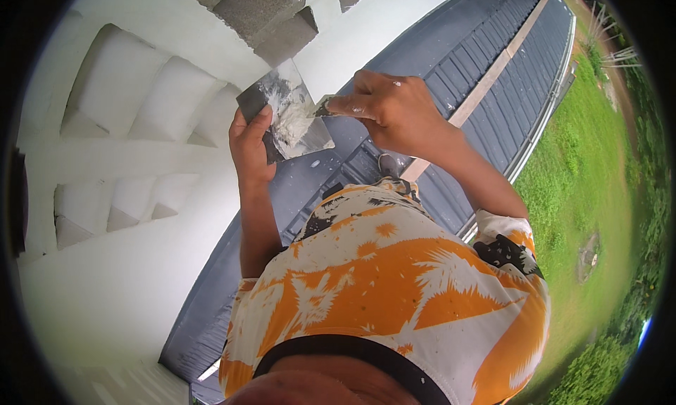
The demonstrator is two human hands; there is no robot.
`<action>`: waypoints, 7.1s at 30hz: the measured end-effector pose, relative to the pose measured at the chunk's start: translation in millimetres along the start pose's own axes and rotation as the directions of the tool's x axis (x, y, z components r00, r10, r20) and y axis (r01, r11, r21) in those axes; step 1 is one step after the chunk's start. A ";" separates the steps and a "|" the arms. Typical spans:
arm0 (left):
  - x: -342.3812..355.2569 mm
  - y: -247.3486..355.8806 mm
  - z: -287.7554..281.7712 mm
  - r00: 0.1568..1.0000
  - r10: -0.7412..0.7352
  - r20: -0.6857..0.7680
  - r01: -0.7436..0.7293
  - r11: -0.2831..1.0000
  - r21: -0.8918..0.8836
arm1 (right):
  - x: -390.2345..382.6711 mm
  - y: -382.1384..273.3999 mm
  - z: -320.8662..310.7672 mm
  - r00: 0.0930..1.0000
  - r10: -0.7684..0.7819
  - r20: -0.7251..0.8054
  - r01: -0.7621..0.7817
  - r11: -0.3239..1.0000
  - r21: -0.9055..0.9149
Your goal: The person applies white plaster to a ceiling with recessed square panels using a trowel and a smaller scraper. They repeatedly scoop plaster from the trowel and smooth it into the recessed areas, working methodically across the surface.
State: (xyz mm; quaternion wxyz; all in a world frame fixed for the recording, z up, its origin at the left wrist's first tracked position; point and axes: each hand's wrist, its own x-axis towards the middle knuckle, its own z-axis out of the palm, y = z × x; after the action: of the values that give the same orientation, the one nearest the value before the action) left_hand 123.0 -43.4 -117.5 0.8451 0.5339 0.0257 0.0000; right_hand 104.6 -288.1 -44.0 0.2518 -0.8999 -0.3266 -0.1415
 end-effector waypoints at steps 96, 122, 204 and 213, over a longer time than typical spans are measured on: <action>-197.5 -16.0 -238.1 0.697 -0.064 -0.715 -0.073 0.985 -0.159 | 367.0 -22.1 -120.8 0.959 -0.277 -0.064 -0.061 0.019 -0.998; -197.6 -20.8 -244.1 0.674 -0.068 -0.736 -0.096 0.979 -0.178 | 367.5 -41.1 -108.6 0.940 -0.340 -0.025 -0.044 -0.049 -0.998; -135.1 -16.9 -73.1 0.715 0.037 -0.699 -0.261 0.941 -0.217 | 256.6 92.4 -99.3 0.617 -0.645 -0.450 -0.011 0.565 -0.825; -124.8 -13.5 -46.8 0.702 0.067 -0.709 -0.302 0.930 -0.211 | 277.9 50.0 -139.0 0.723 -0.384 -0.575 0.006 0.835 -0.551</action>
State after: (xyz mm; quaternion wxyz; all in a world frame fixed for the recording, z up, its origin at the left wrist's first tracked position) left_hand -4.1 -10.4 -144.3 0.8427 0.3548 0.2841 0.2887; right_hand 332.5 -253.4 170.3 0.0855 -0.7810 -0.2619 -0.5605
